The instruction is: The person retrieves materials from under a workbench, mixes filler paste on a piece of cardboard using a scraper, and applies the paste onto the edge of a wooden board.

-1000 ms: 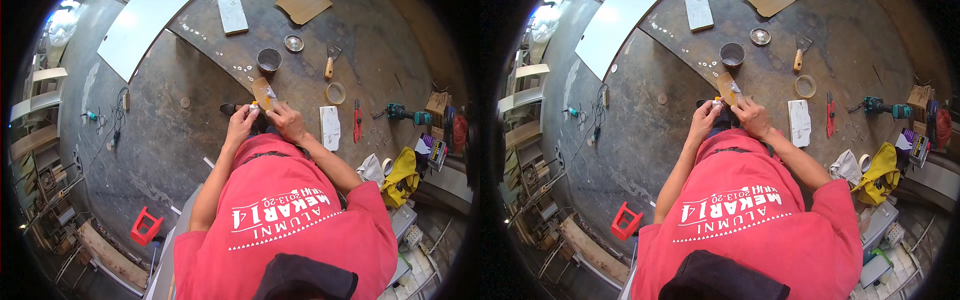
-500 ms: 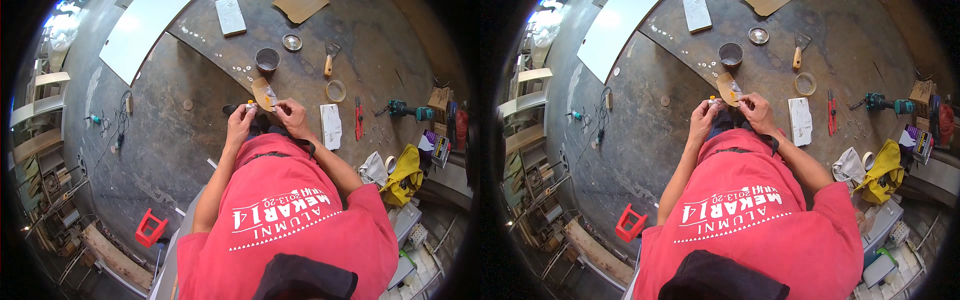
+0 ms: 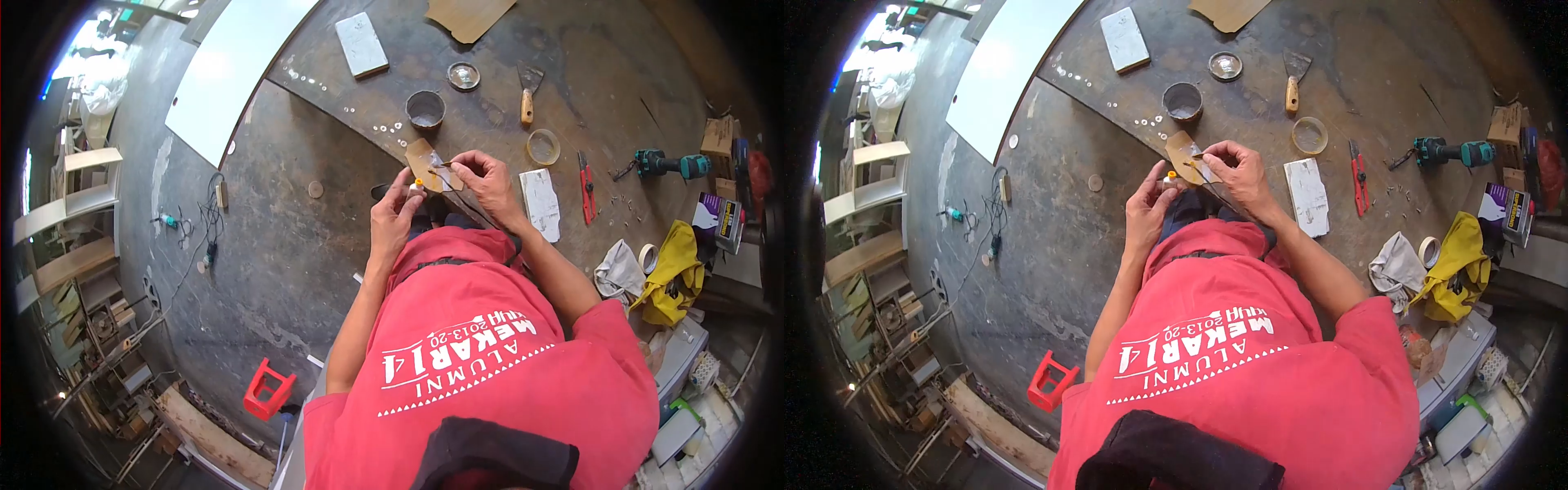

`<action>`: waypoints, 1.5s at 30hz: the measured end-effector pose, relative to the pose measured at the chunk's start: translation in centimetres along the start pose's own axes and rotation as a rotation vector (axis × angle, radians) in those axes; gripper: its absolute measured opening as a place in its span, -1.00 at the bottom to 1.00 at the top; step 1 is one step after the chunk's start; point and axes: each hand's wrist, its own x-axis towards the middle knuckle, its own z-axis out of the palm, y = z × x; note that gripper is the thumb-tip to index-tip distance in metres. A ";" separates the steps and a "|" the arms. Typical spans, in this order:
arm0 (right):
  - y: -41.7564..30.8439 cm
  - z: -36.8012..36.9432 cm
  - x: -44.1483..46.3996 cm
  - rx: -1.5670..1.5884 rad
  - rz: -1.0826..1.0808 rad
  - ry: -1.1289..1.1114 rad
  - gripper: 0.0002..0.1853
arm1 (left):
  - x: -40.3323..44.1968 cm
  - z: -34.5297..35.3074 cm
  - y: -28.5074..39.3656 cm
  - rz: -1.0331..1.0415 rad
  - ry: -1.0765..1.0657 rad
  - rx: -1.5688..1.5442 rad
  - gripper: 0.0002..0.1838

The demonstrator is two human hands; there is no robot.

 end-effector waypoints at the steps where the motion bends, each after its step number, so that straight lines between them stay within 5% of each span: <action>1: -0.2 -0.3 0.0 -0.010 0.026 0.027 -0.81 | 0.3 0.2 0.5 0.003 -0.011 0.007 -0.75; 6: 0.9 -2.6 0.0 0.023 0.064 0.131 -0.82 | 2.8 1.7 4.6 0.046 -0.014 0.320 -0.76; 10: 1.2 -4.4 -0.6 0.123 0.095 0.228 -0.84 | 6.5 5.0 6.3 0.283 -0.020 0.570 -0.79; 16: 0.4 -5.5 -4.5 0.103 0.163 0.299 -0.86 | 12.3 10.1 6.0 0.273 -0.079 0.552 -0.79; 19: 1.3 -5.8 -6.5 0.158 0.221 0.309 -0.84 | 14.5 11.0 6.1 0.462 -0.040 0.856 -0.72; 24: 3.1 -6.7 -6.7 0.200 0.213 0.339 -0.84 | 13.0 7.9 7.1 0.497 0.024 0.535 -0.71; 27: 3.3 -6.5 -5.1 0.105 0.087 0.223 -0.86 | 10.3 3.7 5.8 0.347 0.124 0.481 -0.79; 32: 4.4 -6.0 -3.0 0.094 0.262 -0.266 -0.89 | 4.4 -2.1 1.0 -0.158 -0.038 0.257 -0.82; 34: 2.9 -6.1 -3.2 0.199 0.337 -0.301 -0.88 | 2.2 -2.4 0.1 -0.315 -0.088 0.215 -0.81; 38: 2.2 -8.2 -3.8 0.006 0.301 -0.099 -0.84 | 0.5 -2.8 -2.0 -0.397 -0.020 0.165 -0.78; 41: 1.4 -9.7 -3.7 -0.471 0.142 0.042 -0.81 | 1.1 -2.2 -2.8 -0.354 0.018 0.137 -0.75; 45: 2.4 -8.4 -1.0 -0.430 -0.017 0.158 -0.80 | 3.1 -1.2 -3.4 -0.395 0.026 0.172 -0.71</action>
